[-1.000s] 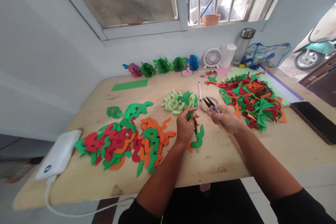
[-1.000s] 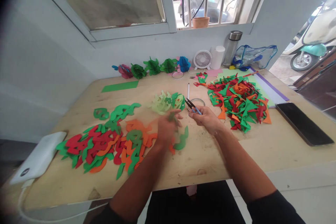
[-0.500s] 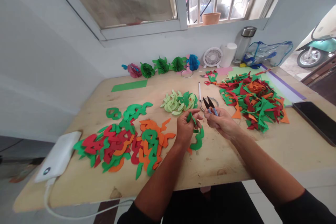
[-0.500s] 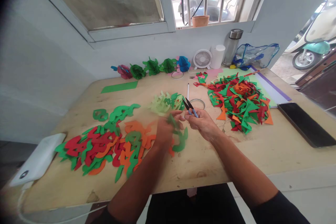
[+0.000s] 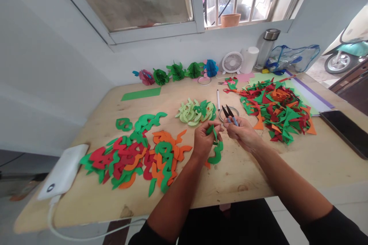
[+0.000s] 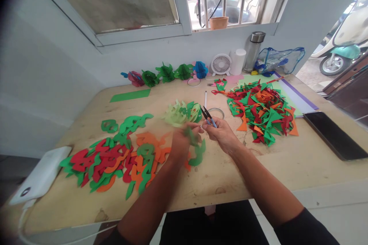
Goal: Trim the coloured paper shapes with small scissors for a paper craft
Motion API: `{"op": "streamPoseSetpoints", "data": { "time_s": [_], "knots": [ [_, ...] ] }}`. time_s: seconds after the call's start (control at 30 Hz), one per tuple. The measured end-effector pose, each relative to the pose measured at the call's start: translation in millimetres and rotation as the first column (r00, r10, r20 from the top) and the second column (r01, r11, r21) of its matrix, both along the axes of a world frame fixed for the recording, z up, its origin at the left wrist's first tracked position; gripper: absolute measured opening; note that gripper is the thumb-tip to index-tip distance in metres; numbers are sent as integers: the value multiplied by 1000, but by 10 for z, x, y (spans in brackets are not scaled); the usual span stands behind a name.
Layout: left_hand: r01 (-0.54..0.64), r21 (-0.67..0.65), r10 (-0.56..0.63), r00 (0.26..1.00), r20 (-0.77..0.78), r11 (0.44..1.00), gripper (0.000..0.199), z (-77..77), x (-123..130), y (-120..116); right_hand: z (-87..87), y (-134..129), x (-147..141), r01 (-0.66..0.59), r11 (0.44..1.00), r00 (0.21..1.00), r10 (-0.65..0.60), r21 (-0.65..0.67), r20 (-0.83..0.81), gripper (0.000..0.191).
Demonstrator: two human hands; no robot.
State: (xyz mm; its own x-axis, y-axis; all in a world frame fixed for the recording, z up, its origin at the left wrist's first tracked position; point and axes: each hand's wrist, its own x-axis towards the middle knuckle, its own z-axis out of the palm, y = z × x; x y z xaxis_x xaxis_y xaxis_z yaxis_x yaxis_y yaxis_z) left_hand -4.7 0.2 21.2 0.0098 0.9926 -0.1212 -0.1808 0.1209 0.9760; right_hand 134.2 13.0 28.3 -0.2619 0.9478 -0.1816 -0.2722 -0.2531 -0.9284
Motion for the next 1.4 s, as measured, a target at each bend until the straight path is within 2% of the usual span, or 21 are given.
{"op": "streamPoseSetpoints", "data": {
  "time_s": [0.33, 0.57, 1.13, 1.4],
  "knots": [
    [16, 15, -16, 1000, 11, 1000, 20, 2, 15, -2, -27, 9, 2, -31, 999, 999, 31, 20, 12, 25],
    [7, 11, -7, 1000, -2, 1000, 21, 13, 12, -11, -33, 16, -3, 33, 999, 999, -33, -9, 9, 26],
    [7, 1, -7, 1000, -20, 1000, 20, -17, 12, 8, -49, 16, -5, 30, 997, 973, -44, 66, 226, 25],
    [19, -20, -19, 1000, -17, 1000, 19, -32, 30, 17, -50, 27, 3, 77, 991, 965, -101, 108, 242, 27]
  ]
}}
